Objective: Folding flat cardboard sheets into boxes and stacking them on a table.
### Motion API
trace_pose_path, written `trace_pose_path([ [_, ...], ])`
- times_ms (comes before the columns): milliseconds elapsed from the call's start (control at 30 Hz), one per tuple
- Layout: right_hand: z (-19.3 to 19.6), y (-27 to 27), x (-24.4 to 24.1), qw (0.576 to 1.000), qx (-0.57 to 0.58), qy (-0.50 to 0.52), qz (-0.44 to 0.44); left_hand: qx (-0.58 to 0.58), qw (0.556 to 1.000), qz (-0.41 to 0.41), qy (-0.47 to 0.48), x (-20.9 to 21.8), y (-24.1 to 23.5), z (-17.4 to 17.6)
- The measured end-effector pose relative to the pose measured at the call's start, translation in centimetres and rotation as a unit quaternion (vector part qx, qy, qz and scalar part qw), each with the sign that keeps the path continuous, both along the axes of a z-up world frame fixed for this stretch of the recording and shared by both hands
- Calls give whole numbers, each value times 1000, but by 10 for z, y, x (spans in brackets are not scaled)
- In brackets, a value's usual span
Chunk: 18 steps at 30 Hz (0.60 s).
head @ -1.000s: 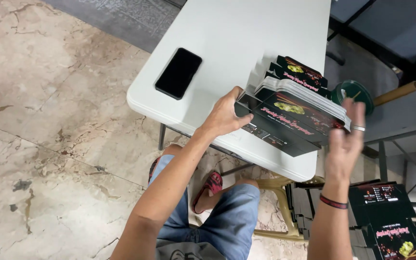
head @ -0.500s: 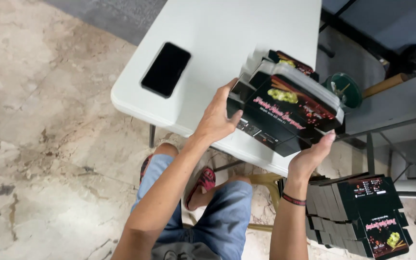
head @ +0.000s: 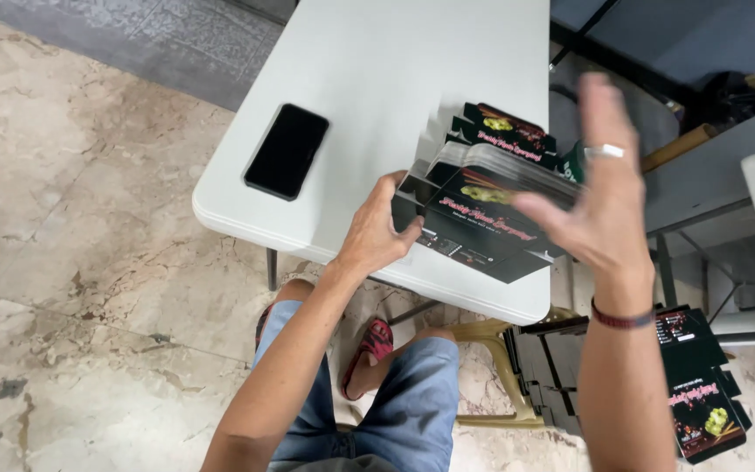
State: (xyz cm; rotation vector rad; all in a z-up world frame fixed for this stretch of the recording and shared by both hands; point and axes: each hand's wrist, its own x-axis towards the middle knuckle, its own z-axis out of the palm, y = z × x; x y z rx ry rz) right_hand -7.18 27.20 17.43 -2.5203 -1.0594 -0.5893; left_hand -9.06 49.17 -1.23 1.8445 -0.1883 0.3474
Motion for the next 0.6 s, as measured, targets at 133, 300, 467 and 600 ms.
trace_pose_path([
  [133, -4, 32, 28, 940, -287, 103, -155, 1, 1000, 27, -11, 3, -2, -6],
  [300, -2, 32, 37, 922, -264, 204, -197, 10, 999, -19, 41, -2, 8, 10],
  [467, -4, 32, 33, 922, -259, 199, -208, 2, 997, -55, -50, 8, 15, 41],
  [600, -4, 33, 28, 926, -270, 171, -200, 167, 961, -189, -110, 35, 13, 91],
])
